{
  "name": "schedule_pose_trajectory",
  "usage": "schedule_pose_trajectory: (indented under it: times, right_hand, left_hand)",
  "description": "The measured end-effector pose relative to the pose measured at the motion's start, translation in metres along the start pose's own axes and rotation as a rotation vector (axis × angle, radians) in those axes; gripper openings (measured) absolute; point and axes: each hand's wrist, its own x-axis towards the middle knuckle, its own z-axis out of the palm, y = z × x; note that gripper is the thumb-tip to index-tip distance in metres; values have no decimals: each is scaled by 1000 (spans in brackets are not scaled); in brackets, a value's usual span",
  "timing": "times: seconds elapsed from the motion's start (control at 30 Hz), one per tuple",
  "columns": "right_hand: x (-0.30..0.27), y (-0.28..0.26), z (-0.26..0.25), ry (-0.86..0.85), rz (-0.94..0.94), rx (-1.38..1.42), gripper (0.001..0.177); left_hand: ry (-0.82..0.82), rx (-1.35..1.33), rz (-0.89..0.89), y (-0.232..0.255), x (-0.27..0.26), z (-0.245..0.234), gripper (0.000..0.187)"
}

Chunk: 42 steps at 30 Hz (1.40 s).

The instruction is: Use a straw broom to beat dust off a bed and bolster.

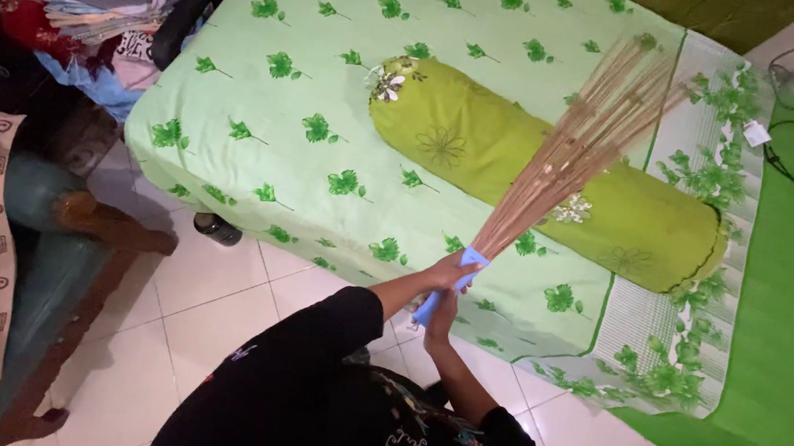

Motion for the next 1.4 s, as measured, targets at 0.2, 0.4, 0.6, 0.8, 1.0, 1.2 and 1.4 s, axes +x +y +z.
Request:
schedule_pose_trajectory:
  times: [0.2,0.4,0.6,0.8,1.0,1.2,1.4]
  right_hand:
    - [-26,-26,35,-228,639,-356,52]
    - [-15,-12,14,-215,230,-308,51]
    - [-19,-5,28,-29,-122,-21,46]
    - [-35,-31,65,-238,602,-599,50]
    - [13,62,-6,-302,329,-631,58]
    - [-17,26,30,-13,-53,-152,47]
    - [-41,11,49,-157,370,-252,49]
  left_hand:
    - [121,-380,-121,4,-72,-56,42]
    - [270,-371,-31,-18,-45,-57,35]
    - [-100,-21,59,1,-8,-22,41]
    - [264,-63,-188,28,-86,-72,44]
    - [442,-355,39,27,-105,-72,32]
    - [72,-208,87,-11,-39,-50,43]
    - [348,47,-100,2,-61,-59,55]
